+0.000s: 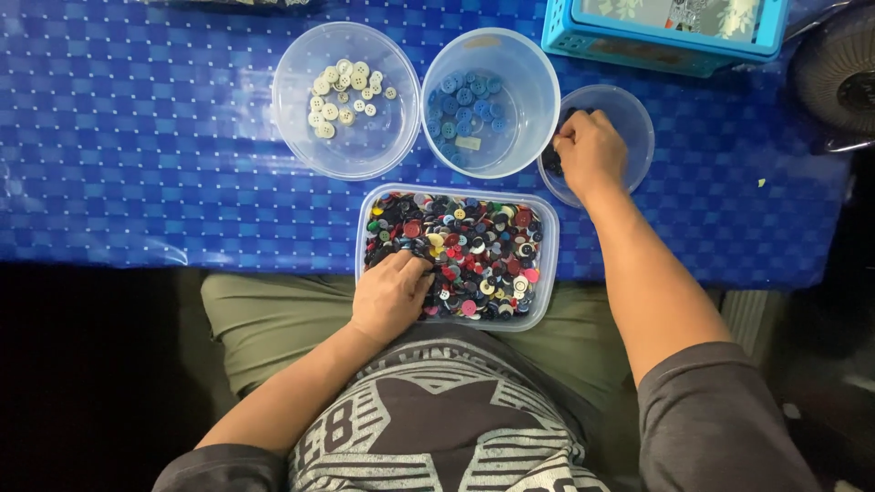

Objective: Sorting various colored buttons from a large container into separate bowls based on their color and type.

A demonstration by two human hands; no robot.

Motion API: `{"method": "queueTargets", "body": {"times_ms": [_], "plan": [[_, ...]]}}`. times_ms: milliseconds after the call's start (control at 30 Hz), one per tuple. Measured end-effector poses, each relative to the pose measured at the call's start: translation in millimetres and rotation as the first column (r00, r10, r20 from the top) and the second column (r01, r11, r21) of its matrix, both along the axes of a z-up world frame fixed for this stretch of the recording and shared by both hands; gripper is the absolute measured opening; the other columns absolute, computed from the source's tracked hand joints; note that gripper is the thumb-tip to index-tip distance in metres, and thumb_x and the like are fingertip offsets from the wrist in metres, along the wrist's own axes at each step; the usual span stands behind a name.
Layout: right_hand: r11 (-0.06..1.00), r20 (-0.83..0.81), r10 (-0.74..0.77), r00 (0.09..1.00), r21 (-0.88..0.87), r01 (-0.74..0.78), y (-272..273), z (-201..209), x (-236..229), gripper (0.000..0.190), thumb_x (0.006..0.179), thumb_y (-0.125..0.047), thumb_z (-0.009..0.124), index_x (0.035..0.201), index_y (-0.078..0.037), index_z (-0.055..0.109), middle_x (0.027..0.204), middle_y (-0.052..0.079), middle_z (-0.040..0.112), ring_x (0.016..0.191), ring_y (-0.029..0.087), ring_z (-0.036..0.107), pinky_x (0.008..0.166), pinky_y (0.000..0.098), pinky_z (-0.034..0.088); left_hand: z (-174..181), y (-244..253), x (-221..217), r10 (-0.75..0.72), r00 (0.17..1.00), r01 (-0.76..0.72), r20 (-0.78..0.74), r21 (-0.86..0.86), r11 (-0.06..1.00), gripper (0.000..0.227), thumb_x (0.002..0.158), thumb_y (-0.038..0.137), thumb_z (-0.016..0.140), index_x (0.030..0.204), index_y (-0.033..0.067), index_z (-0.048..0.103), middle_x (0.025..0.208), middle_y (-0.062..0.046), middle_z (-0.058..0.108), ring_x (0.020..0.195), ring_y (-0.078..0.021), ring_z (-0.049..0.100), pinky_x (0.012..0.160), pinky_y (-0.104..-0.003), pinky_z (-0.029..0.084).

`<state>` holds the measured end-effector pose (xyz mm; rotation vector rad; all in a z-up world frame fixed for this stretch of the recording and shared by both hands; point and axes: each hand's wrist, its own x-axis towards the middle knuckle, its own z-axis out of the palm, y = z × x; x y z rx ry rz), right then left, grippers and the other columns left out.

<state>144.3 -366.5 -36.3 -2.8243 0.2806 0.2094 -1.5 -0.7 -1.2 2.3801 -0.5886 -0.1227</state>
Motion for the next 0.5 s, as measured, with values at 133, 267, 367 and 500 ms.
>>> {"method": "queueTargets", "body": {"times_ms": [133,267,367,500], "plan": [[0.999,-0.035,-0.033,0.999,0.032,0.034,8,13,-5,0.011,0.094,-0.019,0.075,0.09,-0.016,0.065,0.089,0.001,0.053,0.089,0.029,0.067,0.077,0.043,0.053,0,1,-1,-0.007,1.0,0.007,0.02,0.0,1.0,0.012,0.084,0.019,0.073,0.094,0.0154,0.069,0.076,-0.002,0.061,0.073,-0.0245,0.069,0.063,-0.033,0.056],[0.952,0.238,-0.178,0.955,0.289,0.105,19,41,-26,0.011,0.097,-0.008,0.068,0.092,-0.009,0.059,0.082,0.009,0.059,0.08,0.031,0.066,0.076,0.0432,0.053,2,0,-2,0.038,0.999,-0.036,0.025,-0.085,0.996,0.008,0.084,0.016,0.074,0.09,0.0141,0.07,0.074,-0.003,0.061,0.072,-0.0248,0.069,0.064,-0.033,0.056],[0.914,0.501,-0.247,0.83,0.406,0.026,48,70,-67,0.01,0.097,-0.004,0.068,0.094,-0.01,0.061,0.073,0.008,0.063,0.066,0.027,0.067,0.066,0.0368,0.053,-2,1,-1,0.069,0.992,-0.057,0.101,-0.115,0.992,0.008,0.086,0.018,0.075,0.09,0.0155,0.069,0.076,-0.002,0.061,0.073,-0.0233,0.068,0.066,-0.032,0.056],[0.93,0.556,-0.025,0.831,0.318,-0.185,93,71,-134,0.012,0.093,-0.008,0.075,0.085,-0.015,0.071,0.069,0.006,0.068,0.062,0.029,0.067,0.06,0.0353,0.053,-14,1,-6,0.088,0.979,-0.064,0.184,-0.13,0.989,0.006,0.088,0.015,0.073,0.091,0.0155,0.069,0.079,-0.002,0.061,0.075,-0.0229,0.067,0.067,-0.032,0.056]]}}
